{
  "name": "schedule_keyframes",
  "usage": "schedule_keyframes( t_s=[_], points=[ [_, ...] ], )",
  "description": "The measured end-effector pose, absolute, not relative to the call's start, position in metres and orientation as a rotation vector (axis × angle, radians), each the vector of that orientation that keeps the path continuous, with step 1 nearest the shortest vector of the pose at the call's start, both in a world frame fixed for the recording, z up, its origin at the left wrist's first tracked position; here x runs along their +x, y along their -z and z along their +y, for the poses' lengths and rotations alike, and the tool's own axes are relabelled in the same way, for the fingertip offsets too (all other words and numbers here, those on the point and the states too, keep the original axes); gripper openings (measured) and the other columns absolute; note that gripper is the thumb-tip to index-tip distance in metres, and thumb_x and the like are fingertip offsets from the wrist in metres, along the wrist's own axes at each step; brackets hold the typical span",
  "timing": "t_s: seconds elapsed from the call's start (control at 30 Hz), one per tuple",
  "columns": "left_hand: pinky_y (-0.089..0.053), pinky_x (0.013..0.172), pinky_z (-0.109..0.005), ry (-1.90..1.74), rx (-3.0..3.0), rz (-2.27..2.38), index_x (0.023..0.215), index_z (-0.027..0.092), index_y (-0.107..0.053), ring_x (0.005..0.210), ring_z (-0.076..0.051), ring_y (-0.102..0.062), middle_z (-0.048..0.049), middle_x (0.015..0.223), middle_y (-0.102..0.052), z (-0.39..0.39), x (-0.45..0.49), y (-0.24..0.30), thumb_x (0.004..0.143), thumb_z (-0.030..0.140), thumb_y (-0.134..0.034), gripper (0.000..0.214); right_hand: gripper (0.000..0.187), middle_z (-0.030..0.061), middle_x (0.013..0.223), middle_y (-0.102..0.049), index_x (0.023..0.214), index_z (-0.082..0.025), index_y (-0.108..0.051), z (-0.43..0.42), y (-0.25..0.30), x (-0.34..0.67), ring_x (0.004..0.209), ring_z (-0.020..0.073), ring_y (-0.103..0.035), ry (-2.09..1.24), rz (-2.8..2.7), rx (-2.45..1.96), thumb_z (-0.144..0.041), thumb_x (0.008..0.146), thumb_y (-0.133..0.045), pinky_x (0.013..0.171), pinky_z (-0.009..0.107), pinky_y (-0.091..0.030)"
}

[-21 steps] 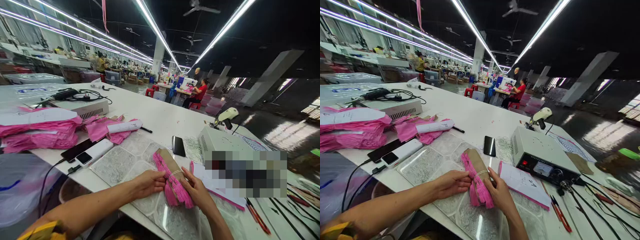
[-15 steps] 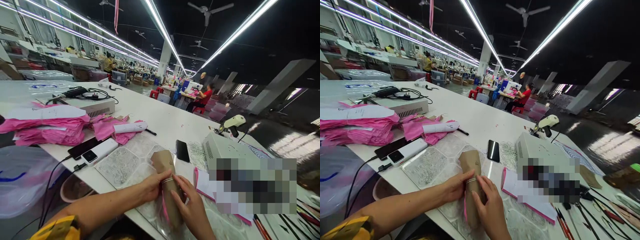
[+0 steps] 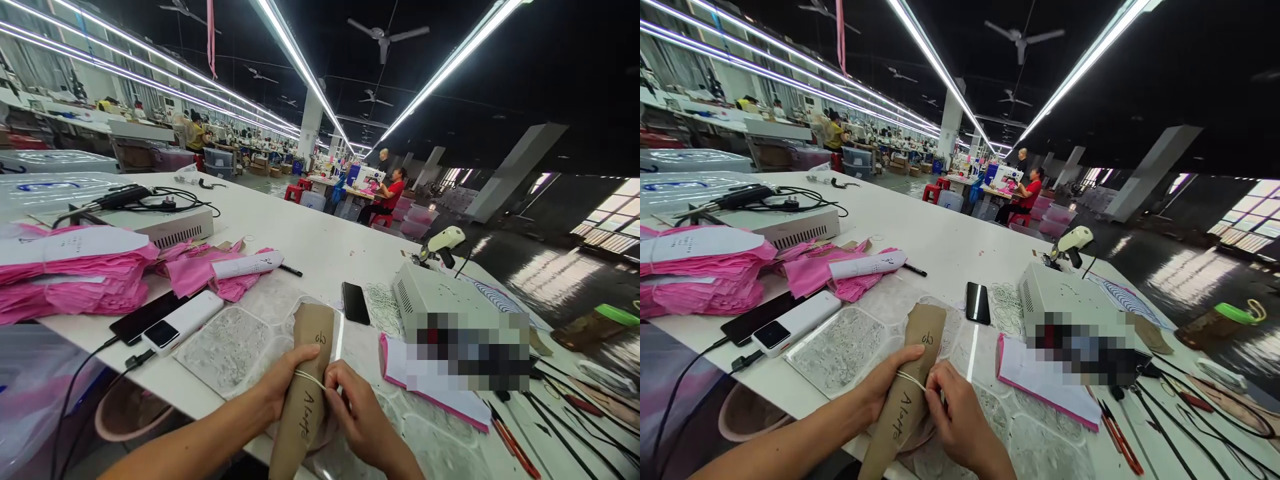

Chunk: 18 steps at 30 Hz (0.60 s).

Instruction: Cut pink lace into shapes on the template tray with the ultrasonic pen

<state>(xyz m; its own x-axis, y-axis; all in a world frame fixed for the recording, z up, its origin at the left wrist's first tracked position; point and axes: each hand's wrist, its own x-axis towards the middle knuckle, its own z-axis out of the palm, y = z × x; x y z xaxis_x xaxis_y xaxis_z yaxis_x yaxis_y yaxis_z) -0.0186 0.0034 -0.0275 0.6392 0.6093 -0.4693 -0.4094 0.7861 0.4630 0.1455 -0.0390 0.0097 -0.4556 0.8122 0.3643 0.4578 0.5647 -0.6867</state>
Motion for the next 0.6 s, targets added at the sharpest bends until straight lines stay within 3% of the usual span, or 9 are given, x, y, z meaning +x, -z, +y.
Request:
schedule_keyframes(
  t_s=[0.2, 0.37, 0.5, 0.6],
  points=[
    [-0.054, 0.057, -0.029, -0.614, 0.299, 0.722, 0.085, 0.009, -0.064, 0.057, -0.019, -0.063, -0.0074, 0.067, -0.068, 0.006, -0.026, 0.022, 0.068, 0.050, -0.071, 0.045, 0.022, 0.0014, 0.080, -0.052, 0.079, -0.022, -0.043, -0.041, 0.004, 0.141, 0.072, 0.0119, -0.050, -0.818, -2.036, -0.876, -0.034, 0.097, -0.036, 0.065, 0.022, -0.043],
    [-0.054, 0.058, -0.030, -0.698, 0.279, 0.793, 0.083, 0.007, -0.063, 0.058, -0.019, -0.062, -0.0093, 0.068, -0.066, 0.012, -0.027, 0.017, 0.068, 0.046, -0.069, 0.041, 0.025, -0.0043, 0.061, -0.045, 0.074, -0.022, -0.043, -0.041, 0.016, 0.141, 0.051, 0.0090, -0.042, -0.919, -1.970, -1.029, -0.035, 0.095, -0.041, 0.047, 0.019, -0.037],
    [-0.054, 0.059, -0.033, -0.809, 0.264, 0.811, 0.082, 0.010, -0.061, 0.059, -0.020, -0.062, -0.0082, 0.067, -0.065, 0.020, -0.028, 0.013, 0.068, 0.046, -0.069, 0.040, 0.017, -0.0029, 0.062, -0.053, 0.084, -0.021, -0.056, -0.050, 0.031, 0.138, 0.050, 0.0090, -0.049, -0.668, -2.053, -1.046, -0.029, 0.094, -0.044, 0.049, 0.018, -0.040],
    [-0.052, 0.058, -0.030, -0.931, 0.320, 0.803, 0.088, 0.009, -0.063, 0.058, -0.018, -0.061, -0.0068, 0.069, -0.066, 0.018, -0.022, 0.007, 0.061, 0.029, -0.078, 0.036, 0.014, -0.0039, 0.059, -0.054, 0.087, -0.022, -0.059, -0.056, 0.037, 0.135, 0.044, 0.0079, -0.048, -0.467, -2.168, -0.922, -0.022, 0.093, -0.047, 0.044, 0.016, -0.038]
  ],
)
